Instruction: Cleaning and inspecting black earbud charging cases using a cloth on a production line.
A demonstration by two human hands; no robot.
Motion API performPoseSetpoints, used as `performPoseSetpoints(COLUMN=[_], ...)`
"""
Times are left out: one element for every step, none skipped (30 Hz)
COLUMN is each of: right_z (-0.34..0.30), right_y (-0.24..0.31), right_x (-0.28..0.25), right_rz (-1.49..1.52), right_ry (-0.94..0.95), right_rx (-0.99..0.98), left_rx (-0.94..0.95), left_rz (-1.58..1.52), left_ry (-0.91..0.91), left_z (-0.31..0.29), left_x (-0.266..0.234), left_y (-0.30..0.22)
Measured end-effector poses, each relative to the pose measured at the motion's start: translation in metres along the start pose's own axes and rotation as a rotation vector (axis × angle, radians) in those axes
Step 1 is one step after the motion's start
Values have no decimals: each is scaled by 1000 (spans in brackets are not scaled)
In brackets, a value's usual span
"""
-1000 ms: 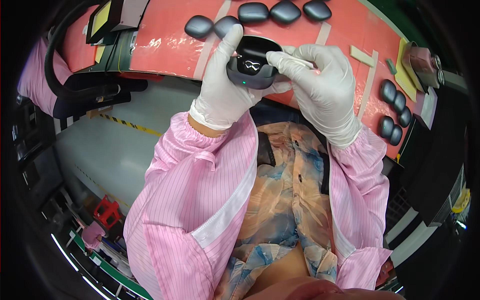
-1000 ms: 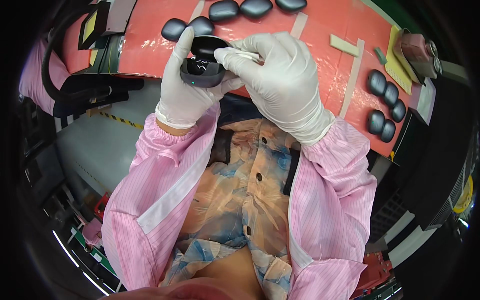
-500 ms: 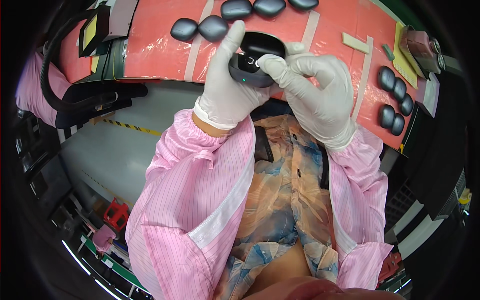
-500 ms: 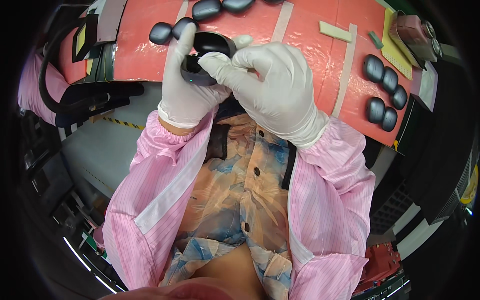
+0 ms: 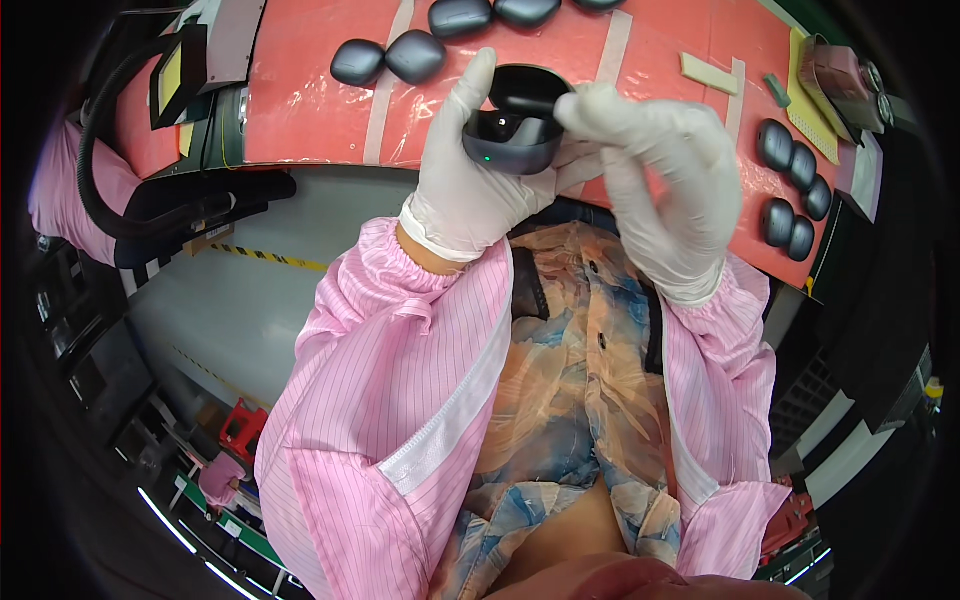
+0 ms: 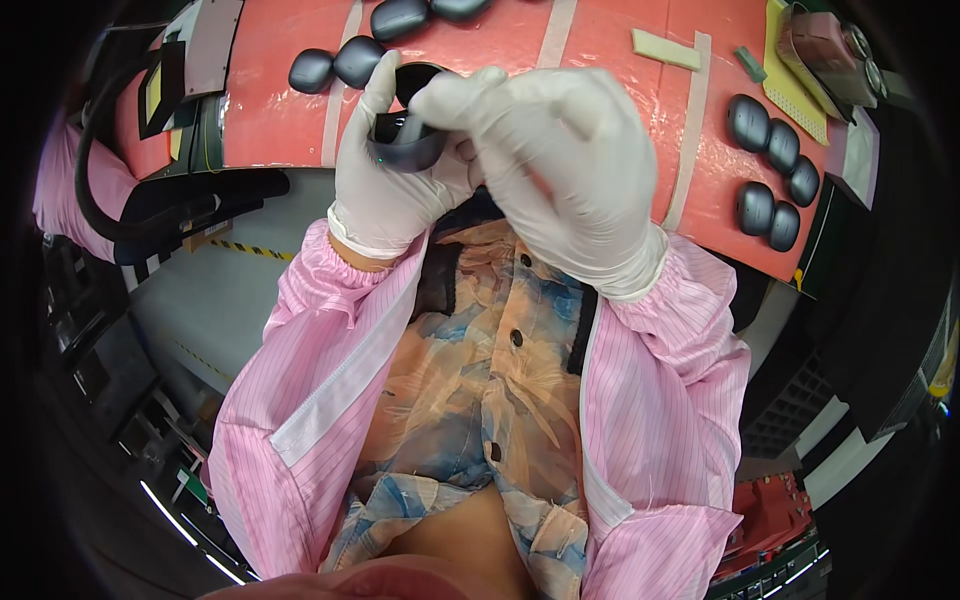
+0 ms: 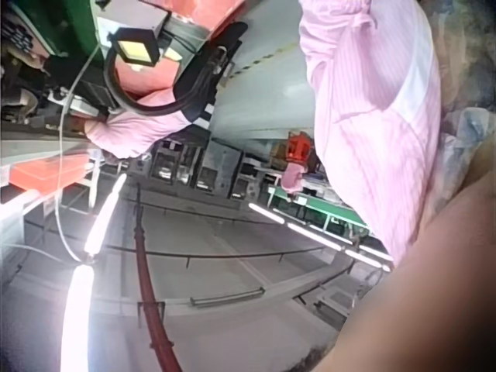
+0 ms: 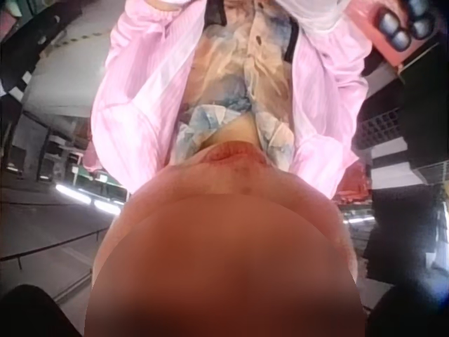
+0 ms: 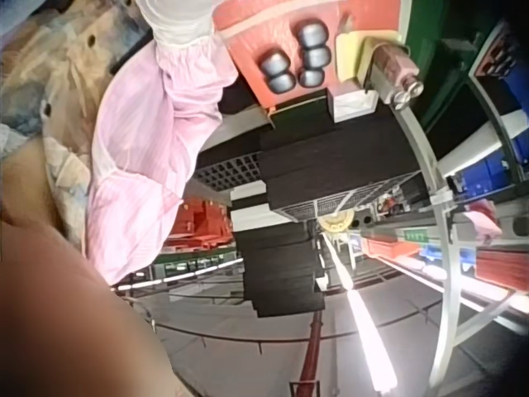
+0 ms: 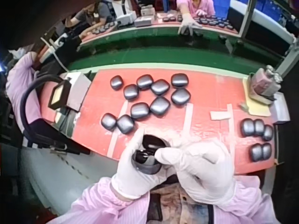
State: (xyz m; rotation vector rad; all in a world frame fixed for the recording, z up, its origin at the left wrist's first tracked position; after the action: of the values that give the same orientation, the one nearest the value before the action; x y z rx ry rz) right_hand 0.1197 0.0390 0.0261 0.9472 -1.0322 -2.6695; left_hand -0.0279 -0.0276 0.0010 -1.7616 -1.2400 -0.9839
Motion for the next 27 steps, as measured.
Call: performPoseSetpoints(right_z=[1,0,-6,-13,-15,-13,-13,-14,-15,-17,-19,-20,-18,-23,-31,-37,-40,-43,-47,-51,-56,-60,-60,-53,-54,-54,-56], right_y=[0,-1,-4,-9,-13,-9,-12,-16,-19,-15,-19,-22,-22,-28,-40,-49,-53,-56,-60,-64,-66,-64,-60,-53,-54,-56,-58], right_x=[1,12,13,12,11,7,7,6,5,-2,-10,-16,-20,-26,-32,-34,-31,-29,-26,-25,-23,-20,-15,-11,-8,-2,3], right_rz=[-42,-217,-218,-214,-209,-276,-278,-91,96,261,502,744,742,732,816,900,892,281,-320,-590,-593,-486,-368,-368,-357,-442,-526], right_ry=[123,-38,-40,17,76,51,51,-44,-138,-143,-204,-264,-271,-278,-163,-45,-51,47,140,60,62,-10,-78,-52,-49,45,139], right_rx=[-71,-126,-124,-28,63,-40,-43,57,156,362,604,844,873,871,907,941,943,857,724,502,501,405,308,225,222,226,229], left_rx=[55,-98,-100,-98,-91,-90,-80,-67,-65,-66,-71,-74,-102,-134,-148,-159,-165,-118,-124,-145,-165,-134,-125,-120,-114,-112,-110], left_rz=[209,-212,-211,-263,-316,-317,-270,-223,-225,-135,-45,-46,-92,-136,-136,-166,-199,-70,-73,-156,-238,-184,-185,-184,-182,-163,-143], left_ry=[-144,164,162,107,56,59,45,31,33,55,82,91,96,100,109,124,135,65,69,157,244,143,139,154,168,153,137], left_z=[0,1,2,3,5,6,7,7,8,9,11,13,13,12,13,14,14,13,15,18,19,18,18,18,18,19,19], left_x=[2,-5,-11,-16,-17,-16,-13,-12,-10,-8,-6,-5,-6,-7,-8,-10,-12,-10,-16,-22,-25,-29,-30,-31,-31,-28,-24], left_y=[0,-3,-1,1,1,1,2,3,3,3,3,3,1,0,0,0,1,0,-2,-5,-7,-6,-7,-7,-6,-7,-6])
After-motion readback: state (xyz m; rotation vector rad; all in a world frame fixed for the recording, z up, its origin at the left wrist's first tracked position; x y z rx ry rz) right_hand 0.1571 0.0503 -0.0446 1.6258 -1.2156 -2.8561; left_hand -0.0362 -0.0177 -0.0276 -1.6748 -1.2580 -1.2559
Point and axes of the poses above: each hand's wrist, its own z-axis towards the middle knuckle, its own x-axis out of the palm, y = z × x, the point moved 1 cm from there along z, towards the middle knuckle, and after that the axes turned 2 degrees about -y, right-handed, at the moved point
